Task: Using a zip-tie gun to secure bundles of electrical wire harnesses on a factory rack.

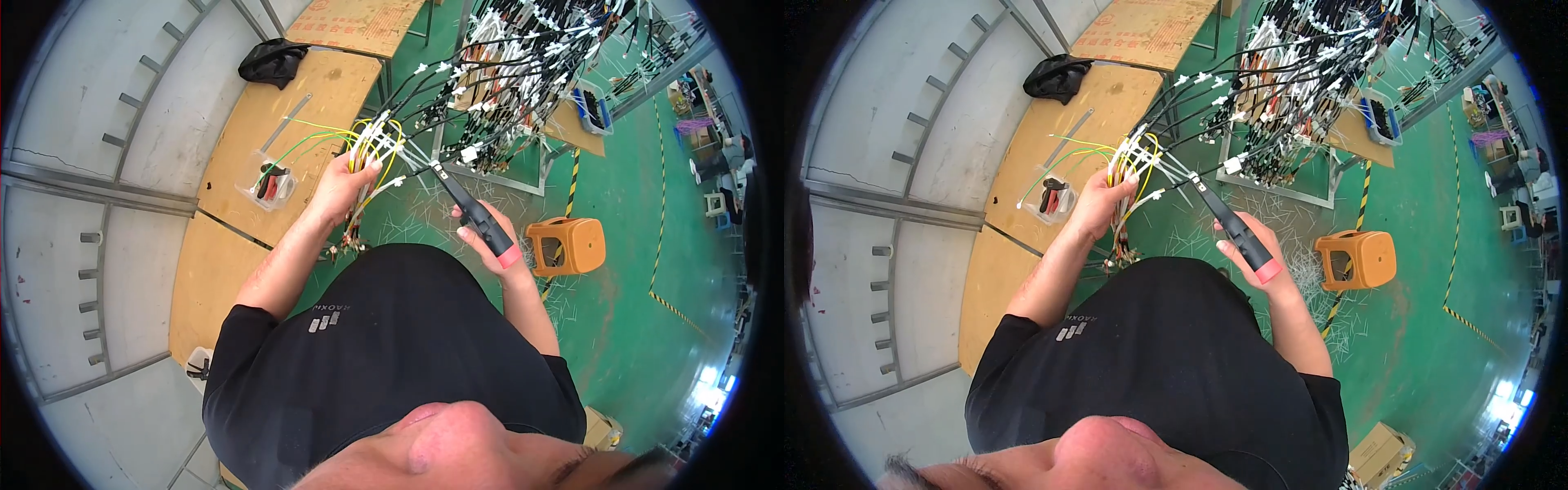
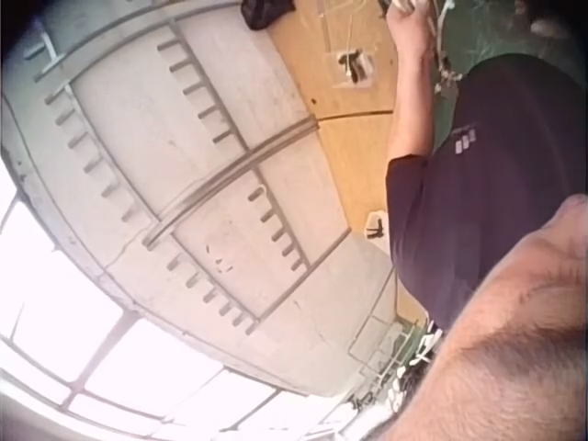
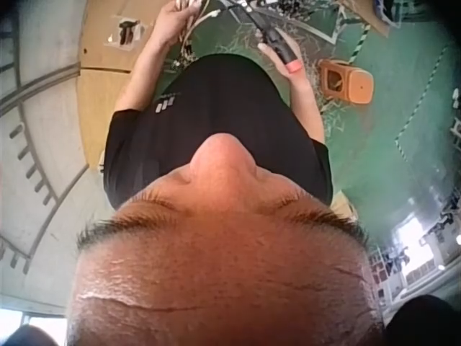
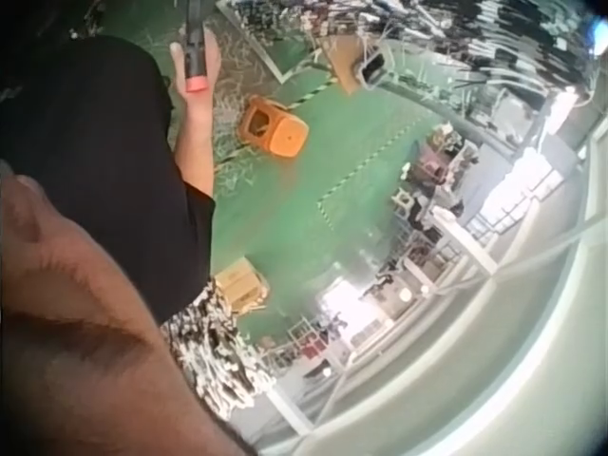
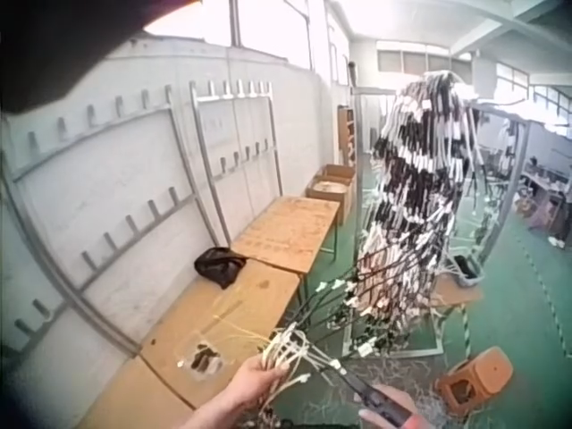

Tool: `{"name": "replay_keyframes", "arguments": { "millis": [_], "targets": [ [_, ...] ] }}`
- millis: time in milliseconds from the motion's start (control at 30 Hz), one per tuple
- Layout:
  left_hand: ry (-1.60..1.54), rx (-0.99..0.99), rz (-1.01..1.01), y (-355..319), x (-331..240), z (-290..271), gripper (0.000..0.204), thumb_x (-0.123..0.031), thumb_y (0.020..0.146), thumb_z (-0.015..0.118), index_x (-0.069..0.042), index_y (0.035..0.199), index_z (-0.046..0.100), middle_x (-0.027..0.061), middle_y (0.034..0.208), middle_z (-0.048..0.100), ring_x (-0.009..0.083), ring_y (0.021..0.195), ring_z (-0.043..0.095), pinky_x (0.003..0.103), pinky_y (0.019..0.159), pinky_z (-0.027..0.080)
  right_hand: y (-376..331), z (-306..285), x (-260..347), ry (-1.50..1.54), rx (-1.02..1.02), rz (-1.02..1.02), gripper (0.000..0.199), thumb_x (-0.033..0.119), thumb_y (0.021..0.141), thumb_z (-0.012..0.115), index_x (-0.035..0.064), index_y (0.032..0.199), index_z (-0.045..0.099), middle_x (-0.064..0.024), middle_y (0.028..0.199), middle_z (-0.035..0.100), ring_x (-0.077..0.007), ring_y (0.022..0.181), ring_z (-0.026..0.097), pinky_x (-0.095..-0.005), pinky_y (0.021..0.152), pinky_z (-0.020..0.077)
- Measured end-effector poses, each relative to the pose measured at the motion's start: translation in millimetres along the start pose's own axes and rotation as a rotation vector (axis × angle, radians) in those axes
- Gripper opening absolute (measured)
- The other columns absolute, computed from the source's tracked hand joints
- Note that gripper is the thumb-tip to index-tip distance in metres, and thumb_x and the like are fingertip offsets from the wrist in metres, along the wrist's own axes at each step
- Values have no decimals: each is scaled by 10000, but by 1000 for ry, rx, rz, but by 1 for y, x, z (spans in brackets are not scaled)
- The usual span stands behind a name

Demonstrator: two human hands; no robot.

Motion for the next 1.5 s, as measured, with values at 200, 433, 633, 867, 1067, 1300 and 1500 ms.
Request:
{"name": "replay_keyframes", "arguments": {
  "millis": [200,433,633,867,1067,1300,1500],
  "targets": [
    [188,7,117,-2,-13,4,156,-142,983,787,-65,1013,656,-32,845,644,73,716,587,256,635,474,9,11,4,43,63,-76,332,162,923,776,19,1209,685,-85,1103,724,-235,1010,688,-372,919,534],
    [27,-44,100,-3,-33,-11,177,-187,1004,769,-60,1026,648,-16,781,624,67,650,556,254,582,468,-16,0,-61,60,38,211,304,161,938,785,19,1192,697,-41,1032,733,-141,970,680,-324,889,541],
    [-130,35,-116,-4,-15,-4,271,-329,1087,642,-73,1000,644,-10,749,634,77,570,549,236,507,449,10,6,-5,193,38,-36,424,142,963,743,-3,1353,661,-91,1243,721,-193,1187,670,-363,1061,506],
    [-336,134,-132,-9,-17,15,239,-287,1056,681,-102,930,596,-14,687,578,83,524,507,236,474,411,11,25,-12,219,58,-118,449,149,975,742,-11,1383,643,-114,1278,711,-224,1232,662,-388,1089,495],
    [-86,29,-131,-10,-15,10,209,-252,1020,741,-101,916,639,-21,678,617,65,506,529,225,458,413,12,25,-22,275,52,-52,471,151,970,749,-13,1397,636,-109,1273,717,-226,1230,664,-390,1096,491],
    [-118,-28,-132,-11,-8,20,183,-246,1025,745,-94,963,662,-20,713,660,61,543,565,213,498,450,11,25,-23,176,61,-83,447,175,964,761,6,1366,663,-102,1240,718,-214,1185,675,-368,1054,503],
    [-197,37,-172,-12,-5,24,158,-189,1029,738,-49,1025,664,-6,862,681,67,674,613,231,589,499,11,19,-19,-46,105,-119,464,232,968,747,23,1373,655,-109,1233,702,-253,1196,676,-381,1061,492]
  ]
}}
Point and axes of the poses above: each hand's wrist, its own y-axis towards the middle knuckle, its own z-axis out of the palm, x = y × z, the point moved 7 cm from there along y, towards the middle knuckle
